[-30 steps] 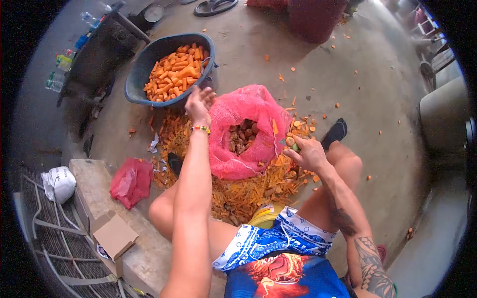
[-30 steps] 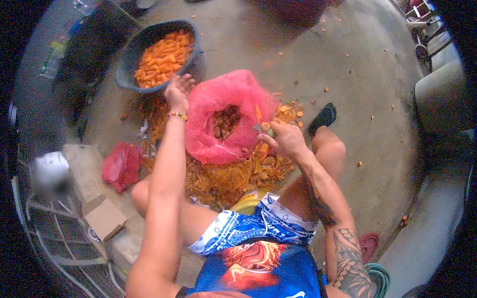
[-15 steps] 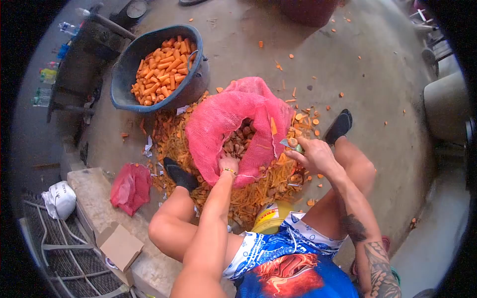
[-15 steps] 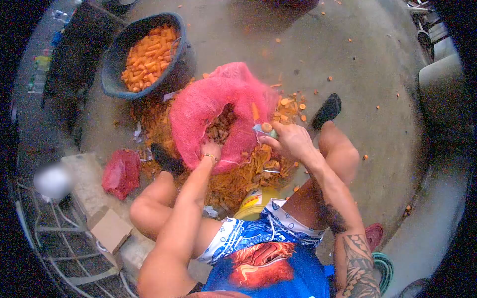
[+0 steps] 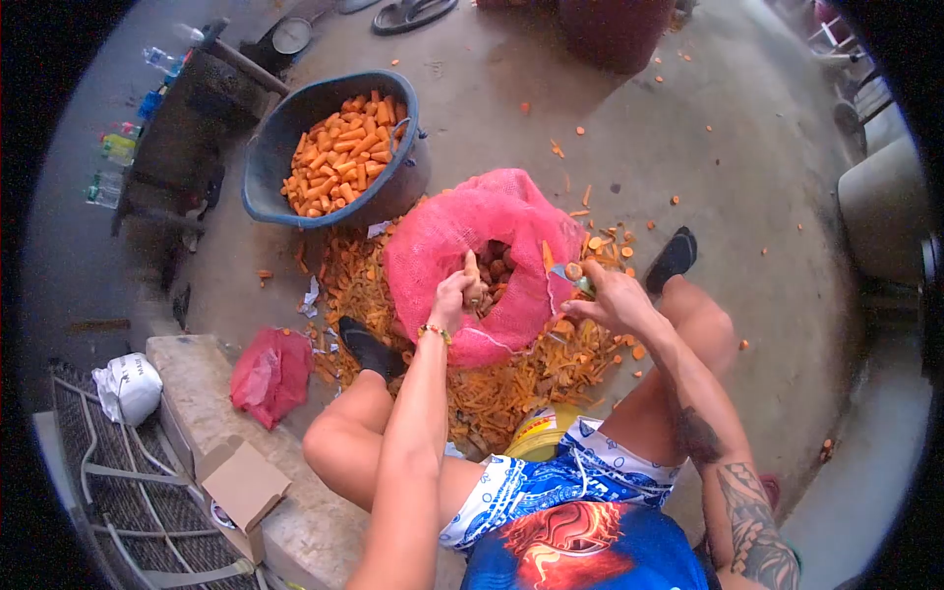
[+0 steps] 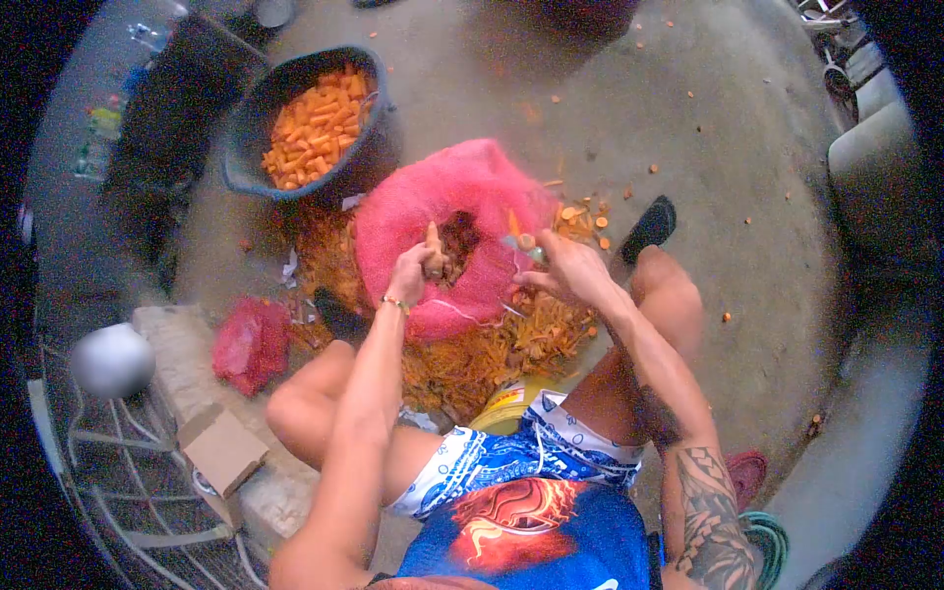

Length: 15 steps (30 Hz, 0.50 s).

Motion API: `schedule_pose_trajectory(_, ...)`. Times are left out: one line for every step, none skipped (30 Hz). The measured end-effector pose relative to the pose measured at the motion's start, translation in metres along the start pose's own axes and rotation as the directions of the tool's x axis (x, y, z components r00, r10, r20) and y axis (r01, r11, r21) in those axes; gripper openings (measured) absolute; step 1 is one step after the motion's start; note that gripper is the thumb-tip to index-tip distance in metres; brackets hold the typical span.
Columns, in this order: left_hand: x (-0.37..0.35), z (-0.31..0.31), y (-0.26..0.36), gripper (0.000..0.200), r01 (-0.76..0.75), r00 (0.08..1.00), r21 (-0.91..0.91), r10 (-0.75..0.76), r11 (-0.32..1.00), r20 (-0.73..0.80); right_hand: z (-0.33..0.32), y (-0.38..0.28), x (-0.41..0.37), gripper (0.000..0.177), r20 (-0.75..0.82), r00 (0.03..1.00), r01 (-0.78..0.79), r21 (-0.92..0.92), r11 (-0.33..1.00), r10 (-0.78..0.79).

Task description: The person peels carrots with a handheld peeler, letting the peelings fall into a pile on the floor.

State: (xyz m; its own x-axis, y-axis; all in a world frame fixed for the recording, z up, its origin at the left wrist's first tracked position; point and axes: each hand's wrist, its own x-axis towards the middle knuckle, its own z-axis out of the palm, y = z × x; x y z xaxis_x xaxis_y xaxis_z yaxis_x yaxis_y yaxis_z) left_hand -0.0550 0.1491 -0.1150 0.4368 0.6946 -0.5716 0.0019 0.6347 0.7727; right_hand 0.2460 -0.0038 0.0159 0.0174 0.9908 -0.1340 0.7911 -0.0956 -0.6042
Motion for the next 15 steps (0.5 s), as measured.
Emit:
schedule_pose_trajectory(-0.018,0.026,0.015,0.033,0.06,0.998,-0.215,-0.064,0.975,-0.012,0.0,-0.001,0.0,0.058,-0.01,1.0,-0.005,0.09,0.996,0.006)
schedule_pose_trajectory(-0.027,0.039,0.019,0.033,0.054,0.996,-0.219,-0.037,0.974,0.078,-0.001,-0.005,0.001,0.057,-0.019,1.0,-0.012,0.18,0.984,0.016)
schedule_pose_trajectory(-0.032,0.05,0.021,0.033,0.05,0.985,-0.222,-0.011,0.974,0.171,-0.001,-0.007,0.002,0.057,-0.03,0.999,-0.019,0.267,0.964,0.027)
schedule_pose_trajectory(-0.04,0.063,0.023,0.034,0.048,0.964,-0.226,0.014,0.973,0.264,0.005,-0.004,0.003,0.06,-0.052,0.998,-0.017,0.282,0.959,0.033)
schedule_pose_trajectory(-0.051,0.077,0.022,0.039,0.021,0.952,-0.165,0.031,0.986,0.306,0.013,0.0,0.004,0.063,-0.075,0.996,-0.015,0.297,0.955,0.039)
schedule_pose_trajectory(-0.065,0.098,0.025,0.04,-0.006,0.956,-0.177,0.057,0.984,0.287,0.016,0.001,0.003,0.065,-0.098,0.994,-0.013,0.312,0.95,0.046)
schedule_pose_trajectory(-0.08,0.122,0.03,0.042,-0.033,0.96,-0.189,0.084,0.981,0.268,0.013,-0.005,-0.001,0.065,-0.135,0.991,0.049,0.319,0.947,-0.006)
schedule_pose_trajectory(-0.093,0.138,0.032,0.045,-0.06,0.963,-0.202,0.11,0.978,0.247,0.011,-0.016,-0.007,0.055,-0.21,0.977,0.109,0.33,0.938,-0.04)
schedule_pose_trajectory(-0.101,0.146,0.032,0.048,-0.005,0.946,-0.261,0.089,0.965,0.31,0.014,-0.016,-0.009,0.054,-0.231,0.97,0.141,0.279,0.95,-0.076)
schedule_pose_trajectory(-0.108,0.149,0.028,0.048,-0.03,0.947,-0.218,0.098,0.976,0.306,0.017,-0.013,-0.011,0.052,-0.251,0.961,0.173,0.227,0.958,-0.114)
schedule_pose_trajectory(-0.116,0.149,0.024,0.048,-0.056,0.948,-0.171,0.107,0.984,0.301,0.014,-0.007,-0.01,0.051,-0.311,0.949,0.138,0.242,0.96,-0.058)
schedule_pose_trajectory(-0.123,0.146,0.02,0.048,-0.079,0.949,-0.127,0.114,0.989,0.293,0.008,0.003,-0.006,0.05,-0.363,0.932,0.104,0.261,0.96,-0.002)
schedule_pose_trajectory(-0.122,0.134,0.016,0.048,0.034,0.917,-0.2,0.049,0.979,0.397,0.001,0.009,-0.003,0.049,-0.409,0.911,0.07,0.285,0.956,0.055)
schedule_pose_trajectory(-0.122,0.129,0.006,0.047,0.061,0.917,-0.251,0.045,0.966,0.396,-0.009,0.015,0.003,0.049,-0.483,0.867,0.03,0.295,0.955,0.122)
schedule_pose_trajectory(-0.125,0.129,0.005,0.047,0.084,0.918,-0.301,0.044,0.95,0.395,-0.016,0.009,-0.001,0.05,-0.435,0.887,0.032,0.389,0.921,0.153)
